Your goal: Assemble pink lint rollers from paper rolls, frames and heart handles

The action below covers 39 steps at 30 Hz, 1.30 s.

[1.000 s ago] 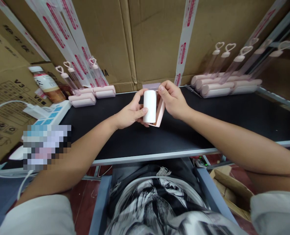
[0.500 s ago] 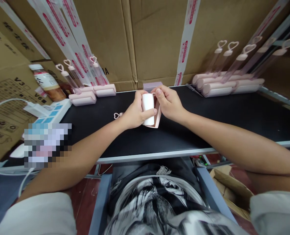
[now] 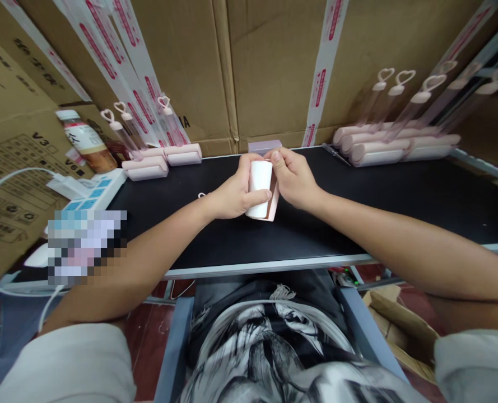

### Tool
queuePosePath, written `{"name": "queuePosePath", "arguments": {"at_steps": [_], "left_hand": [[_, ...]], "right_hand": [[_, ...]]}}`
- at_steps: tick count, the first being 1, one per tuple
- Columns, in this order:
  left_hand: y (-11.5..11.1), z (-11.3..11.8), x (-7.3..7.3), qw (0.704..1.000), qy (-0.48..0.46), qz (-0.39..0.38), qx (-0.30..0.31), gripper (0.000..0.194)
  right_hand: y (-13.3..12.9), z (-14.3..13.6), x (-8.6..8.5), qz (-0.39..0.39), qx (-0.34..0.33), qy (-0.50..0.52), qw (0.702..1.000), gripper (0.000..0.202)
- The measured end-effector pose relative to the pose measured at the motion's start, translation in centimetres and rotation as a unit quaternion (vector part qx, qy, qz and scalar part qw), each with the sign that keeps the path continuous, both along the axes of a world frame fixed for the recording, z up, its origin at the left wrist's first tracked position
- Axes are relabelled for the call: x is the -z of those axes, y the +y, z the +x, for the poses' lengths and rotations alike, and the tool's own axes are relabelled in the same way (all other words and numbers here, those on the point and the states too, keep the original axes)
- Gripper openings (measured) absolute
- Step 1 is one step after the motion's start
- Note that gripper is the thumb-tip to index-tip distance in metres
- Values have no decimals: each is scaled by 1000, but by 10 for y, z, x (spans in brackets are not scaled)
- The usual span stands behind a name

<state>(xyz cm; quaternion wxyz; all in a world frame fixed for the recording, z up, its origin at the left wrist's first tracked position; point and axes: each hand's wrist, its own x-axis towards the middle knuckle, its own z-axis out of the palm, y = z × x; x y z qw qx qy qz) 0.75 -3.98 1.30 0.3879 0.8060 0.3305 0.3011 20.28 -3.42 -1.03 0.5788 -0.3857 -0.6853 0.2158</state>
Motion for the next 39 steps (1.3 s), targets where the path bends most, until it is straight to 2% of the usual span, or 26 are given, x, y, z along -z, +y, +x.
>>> {"name": "queuePosePath", "arguments": {"at_steps": [7, 13, 18, 27, 32, 39], "left_hand": [[3, 1, -3, 999, -1, 31, 19, 76], [1, 3, 0, 999, -35, 5, 31, 72], [-1, 5, 4, 1000, -7, -7, 11, 78], [-5, 5, 15, 993, 11, 104, 56, 104], [-5, 4, 20, 986, 4, 160, 54, 106], [-11, 4, 19, 982, -10, 172, 75, 105]], "right_hand": [[-2, -2, -2, 18, 12, 25, 999, 70], [-8, -1, -7, 29, 23, 14, 999, 65], [-6, -2, -5, 49, 10, 19, 999, 65], [-19, 4, -4, 159, 14, -42, 986, 51], [-23, 4, -4, 237, 8, -43, 971, 43], [-22, 4, -3, 270, 13, -63, 961, 45]]}}
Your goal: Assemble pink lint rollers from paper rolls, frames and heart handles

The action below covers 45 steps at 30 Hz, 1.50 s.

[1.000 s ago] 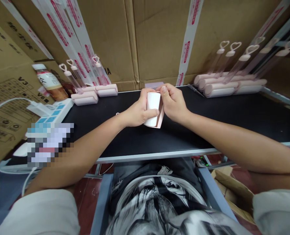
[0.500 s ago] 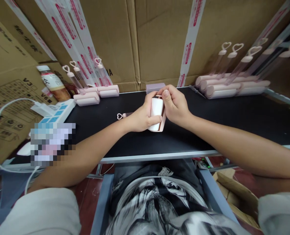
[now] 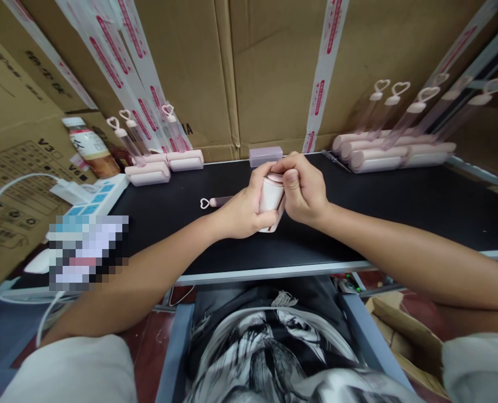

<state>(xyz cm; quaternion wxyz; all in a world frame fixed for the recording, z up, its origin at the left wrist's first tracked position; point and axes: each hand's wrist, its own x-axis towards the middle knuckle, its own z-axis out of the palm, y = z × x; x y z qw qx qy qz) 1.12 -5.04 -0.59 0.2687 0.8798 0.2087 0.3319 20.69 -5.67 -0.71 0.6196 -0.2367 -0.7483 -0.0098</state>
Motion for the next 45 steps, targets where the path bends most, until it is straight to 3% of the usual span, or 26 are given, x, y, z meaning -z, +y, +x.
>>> {"name": "queuePosePath", "arguments": {"at_steps": [6, 11, 14, 18, 20, 22, 25, 27, 33, 39, 42, 45], "left_hand": [[0, -1, -1, 999, -6, -20, -29, 106], [29, -21, -11, 978, -173, -72, -95, 99], [43, -35, -23, 942, -271, -137, -144, 86], [42, -41, -36, 911, -317, -204, -165, 78], [37, -39, -39, 905, -323, -228, -159, 78], [31, -37, -41, 899, -318, -261, -148, 80], [24, -35, -43, 896, -296, -304, -129, 85], [21, -36, -44, 896, -286, -318, -118, 85], [26, -37, -36, 898, -279, -323, -107, 78], [31, -34, -19, 900, -246, -346, -102, 76], [27, -28, -15, 896, -246, -356, -99, 77], [23, -20, -13, 882, -253, -388, -82, 79]], "right_hand": [[1, 0, 0, -38, -18, 16, 999, 42], [23, 11, 6, -167, -23, 63, 984, 46], [36, 17, 13, -189, 10, -84, 978, 41], [38, 7, 26, -229, -13, -303, 925, 54], [37, -2, 31, -252, -16, -354, 900, 61], [38, -8, 34, -266, -13, -369, 890, 51], [41, -11, 36, -259, -26, -348, 901, 26], [44, -8, 34, -255, -34, -317, 913, 20], [42, 8, 24, -267, -21, -123, 955, 25], [40, 18, 8, -205, -14, 68, 976, 27], [38, 18, 6, -182, -17, 95, 979, 29], [34, 11, 15, -181, -13, 58, 982, 27]]}}
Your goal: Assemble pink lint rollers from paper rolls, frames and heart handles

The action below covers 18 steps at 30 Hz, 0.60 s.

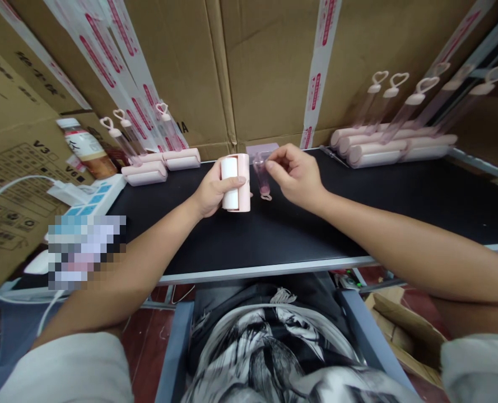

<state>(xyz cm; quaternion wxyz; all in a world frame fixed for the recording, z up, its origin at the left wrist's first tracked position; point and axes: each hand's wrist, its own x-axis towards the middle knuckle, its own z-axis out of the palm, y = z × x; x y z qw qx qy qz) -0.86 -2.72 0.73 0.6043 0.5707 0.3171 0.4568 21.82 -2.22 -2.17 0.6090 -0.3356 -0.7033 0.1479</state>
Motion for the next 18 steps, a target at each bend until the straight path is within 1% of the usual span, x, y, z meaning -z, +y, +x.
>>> {"name": "queuePosePath", "arguments": {"at_steps": [2, 4, 5, 7, 10, 12, 15, 18], "left_hand": [[-1, 6, 2, 1000, -20, -16, -1, 79], [1, 10, 3, 999, -41, -18, -18, 76], [2, 11, 3, 998, -48, -17, -29, 75], [3, 10, 2, 997, -58, -16, -42, 72], [2, 5, -4, 998, -52, -16, -31, 69], [0, 0, -10, 999, -44, -10, -17, 67], [0, -9, -17, 999, -34, 1, -12, 66], [-1, -13, -20, 1000, -27, 5, -14, 71]], "right_hand": [[-2, -9, 10, -23, -29, -37, 999, 30], [-3, -18, 19, -38, -53, -74, 995, 36], [-3, -21, 21, -32, -58, -91, 994, 38], [-3, -25, 22, 5, -54, -113, 992, 40], [-4, -19, 14, 69, -39, -135, 988, 39], [-6, -10, 6, 91, -30, -154, 983, 38], [-12, 2, -5, 99, -39, -192, 976, 31], [-18, 6, -12, 100, -61, -224, 967, 26]]}}
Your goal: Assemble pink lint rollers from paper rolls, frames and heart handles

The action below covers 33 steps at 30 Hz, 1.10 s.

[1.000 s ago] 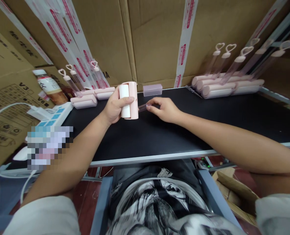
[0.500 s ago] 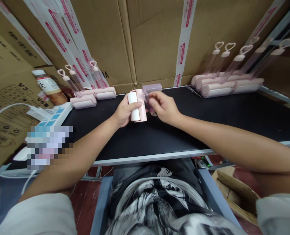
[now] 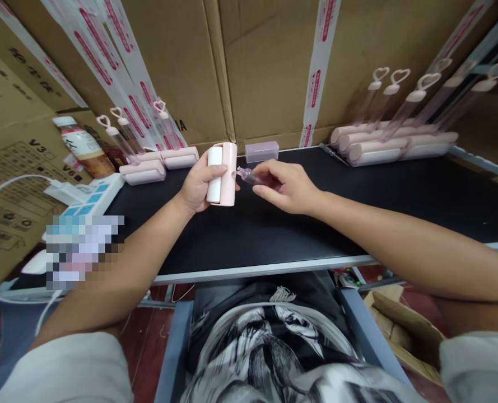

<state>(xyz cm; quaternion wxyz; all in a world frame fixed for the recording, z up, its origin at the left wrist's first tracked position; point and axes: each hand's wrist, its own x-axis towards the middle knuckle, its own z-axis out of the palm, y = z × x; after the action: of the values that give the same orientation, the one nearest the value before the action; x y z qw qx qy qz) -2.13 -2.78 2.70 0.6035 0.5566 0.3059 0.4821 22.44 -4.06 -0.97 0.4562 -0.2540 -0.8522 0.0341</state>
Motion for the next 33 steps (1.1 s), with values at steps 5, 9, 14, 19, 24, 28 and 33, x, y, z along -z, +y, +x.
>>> {"name": "queuePosePath", "arguments": {"at_steps": [5, 9, 14, 19, 24, 28, 33], "left_hand": [[-1, 0, 0, 1000, -1, 4, 10, 73], [2, -2, 1, 1000, 6, 16, 8, 73], [3, -4, 5, 999, 27, 37, 6, 74], [3, -2, 13, 997, 51, 58, 14, 75], [5, 2, 17, 989, 88, 115, 6, 73], [3, 5, 19, 986, 107, 129, 10, 72], [8, 3, 24, 972, 138, 189, -4, 75]], "right_hand": [[-3, -1, -2, -3, -43, -45, 998, 38], [0, 0, -1, -16, -63, -72, 995, 49], [4, 2, -1, -52, -76, -87, 992, 51], [0, 2, -3, -119, -71, -96, 986, 44], [-6, -3, -6, -171, -65, -73, 980, 35], [-7, -5, -6, -176, -77, -90, 977, 34], [-7, -6, -6, -187, -65, -105, 975, 34]]}}
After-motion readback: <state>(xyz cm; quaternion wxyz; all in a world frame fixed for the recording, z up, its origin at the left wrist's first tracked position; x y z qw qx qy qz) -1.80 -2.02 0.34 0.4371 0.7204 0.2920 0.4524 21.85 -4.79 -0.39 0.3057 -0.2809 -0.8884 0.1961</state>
